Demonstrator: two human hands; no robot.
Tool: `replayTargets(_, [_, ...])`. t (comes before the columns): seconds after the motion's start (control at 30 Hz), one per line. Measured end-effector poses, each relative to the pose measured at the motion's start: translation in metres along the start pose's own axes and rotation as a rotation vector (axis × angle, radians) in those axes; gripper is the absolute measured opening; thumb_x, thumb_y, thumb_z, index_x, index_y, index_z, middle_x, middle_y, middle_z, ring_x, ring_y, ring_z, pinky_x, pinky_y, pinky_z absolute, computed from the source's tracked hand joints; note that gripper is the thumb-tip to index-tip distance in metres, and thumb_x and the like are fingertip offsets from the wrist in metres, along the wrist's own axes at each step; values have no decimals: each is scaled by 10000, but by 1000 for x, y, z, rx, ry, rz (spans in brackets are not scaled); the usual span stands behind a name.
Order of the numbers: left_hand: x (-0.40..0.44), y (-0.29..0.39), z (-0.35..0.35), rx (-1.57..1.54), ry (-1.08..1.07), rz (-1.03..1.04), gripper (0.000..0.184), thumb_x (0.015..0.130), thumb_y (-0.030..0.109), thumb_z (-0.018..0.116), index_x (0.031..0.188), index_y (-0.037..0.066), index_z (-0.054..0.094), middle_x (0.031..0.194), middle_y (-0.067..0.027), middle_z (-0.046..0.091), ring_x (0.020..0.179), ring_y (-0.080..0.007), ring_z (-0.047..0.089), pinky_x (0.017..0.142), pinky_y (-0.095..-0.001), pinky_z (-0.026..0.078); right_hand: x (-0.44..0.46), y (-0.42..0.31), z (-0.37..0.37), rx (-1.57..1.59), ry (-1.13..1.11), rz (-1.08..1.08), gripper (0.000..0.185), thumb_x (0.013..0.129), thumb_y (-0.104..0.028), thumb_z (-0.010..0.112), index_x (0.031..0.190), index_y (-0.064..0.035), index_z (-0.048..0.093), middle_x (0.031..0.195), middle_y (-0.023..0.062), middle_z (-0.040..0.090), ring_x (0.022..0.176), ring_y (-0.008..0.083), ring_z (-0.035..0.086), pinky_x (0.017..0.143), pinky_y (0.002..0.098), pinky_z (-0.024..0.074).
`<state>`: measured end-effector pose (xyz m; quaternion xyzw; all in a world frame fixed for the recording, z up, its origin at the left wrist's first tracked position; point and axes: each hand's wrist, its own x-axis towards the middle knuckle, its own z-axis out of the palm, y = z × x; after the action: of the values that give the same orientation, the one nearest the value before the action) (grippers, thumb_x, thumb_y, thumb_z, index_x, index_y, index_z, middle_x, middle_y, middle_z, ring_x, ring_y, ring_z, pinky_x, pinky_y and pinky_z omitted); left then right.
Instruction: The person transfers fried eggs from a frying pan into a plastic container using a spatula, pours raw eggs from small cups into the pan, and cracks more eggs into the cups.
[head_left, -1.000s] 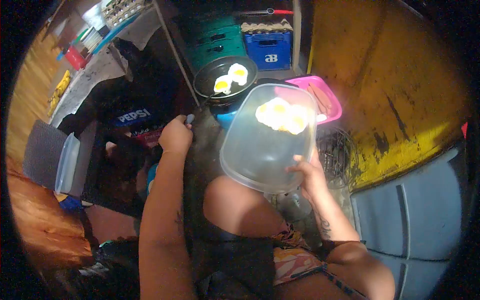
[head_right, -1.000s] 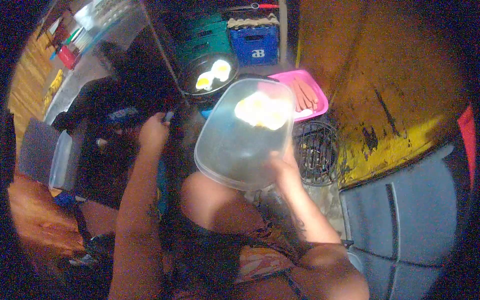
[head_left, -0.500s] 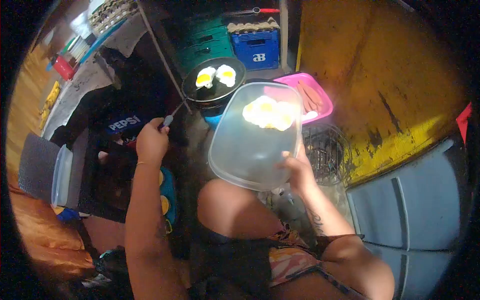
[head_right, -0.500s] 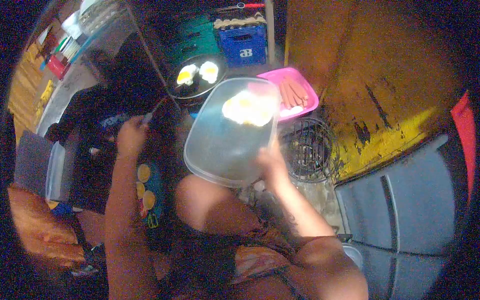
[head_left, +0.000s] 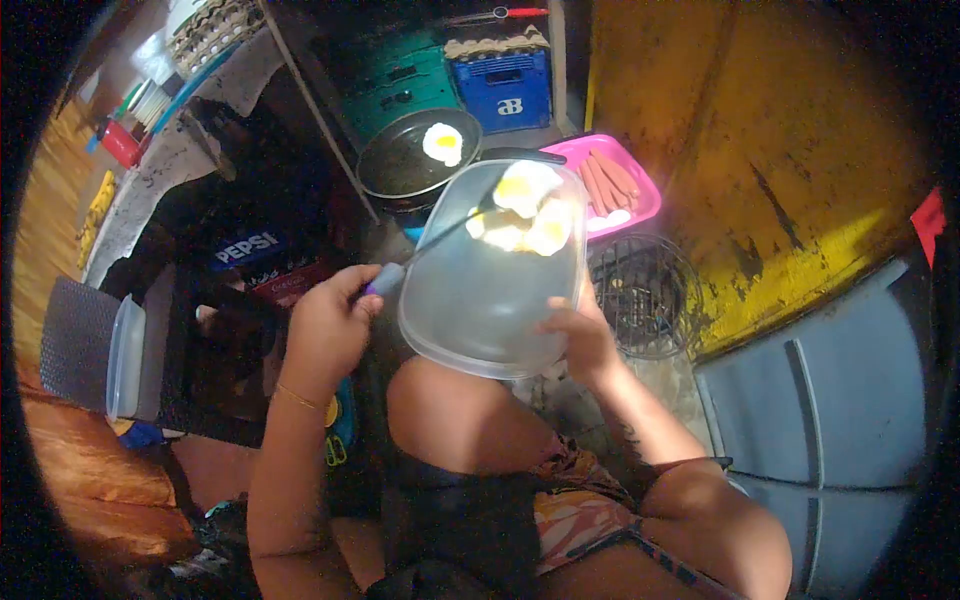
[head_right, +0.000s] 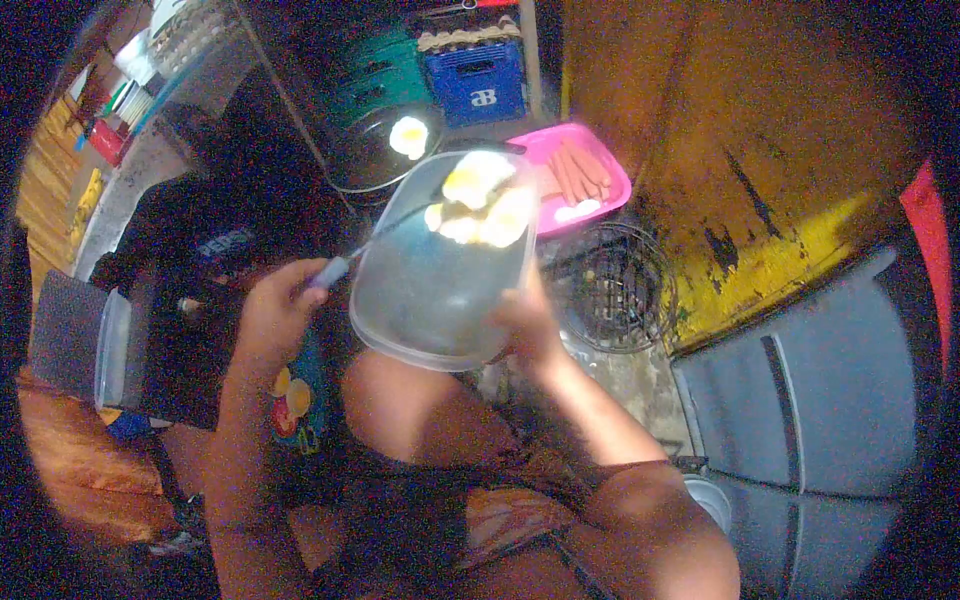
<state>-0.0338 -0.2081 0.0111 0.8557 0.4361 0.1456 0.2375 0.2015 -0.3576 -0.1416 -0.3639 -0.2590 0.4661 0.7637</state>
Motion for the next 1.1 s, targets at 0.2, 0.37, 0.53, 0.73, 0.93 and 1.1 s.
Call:
replayTargets(0.2, [3,0,31,292,88,251,318,810,123,714,1127,104,711,894,-189,700,868,-364,682,757,-452,528,-3,5,-2,-52,16,-29,980,662,-14,552,1579,-137,228,1363,121,487,1223,260,509,905,321,518])
replayTargets(0.37, [-3,22,35,642,151,341,331,812,131,629,1128,161,722,876,-147,688,829,-317,683,694,-446,481,-8,1,8,-123,143,-6,995,604,-156,605,1542,-102,278,1274,82,521,1119,220,524,924,344,480])
replayTargets(0.53, [-5,31,40,831,372,494,337,817,130,595,1128,148,723,849,-88,661,814,-269,652,714,-409,436,-5,7,3,-130,154,29,999,598,-139,608,1542,-117,282,1268,78,517,1112,220,518,904,341,486])
replayTargets(0.73, [2,24,33,894,536,562,322,812,122,607,1109,146,729,820,-66,638,769,-254,624,692,-409,419,-2,4,5,-141,96,-12,956,675,-40,572,1563,-127,228,1303,129,497,1138,267,539,838,329,544])
replayTargets(0.93, [16,0,11,499,436,315,339,795,103,707,1133,107,721,828,-154,666,797,-330,656,688,-424,495,-1,1,4,-121,89,34,945,694,15,541,1570,-140,221,1330,133,488,1163,282,530,861,362,546])
replayTargets(1.1, [35,-42,-2,68,327,34,319,892,144,687,1201,65,680,1051,-202,709,948,-369,679,844,-402,526,-4,0,1,-39,174,134,889,756,33,513,1574,-145,212,1348,132,468,1187,284,515,863,388,550])
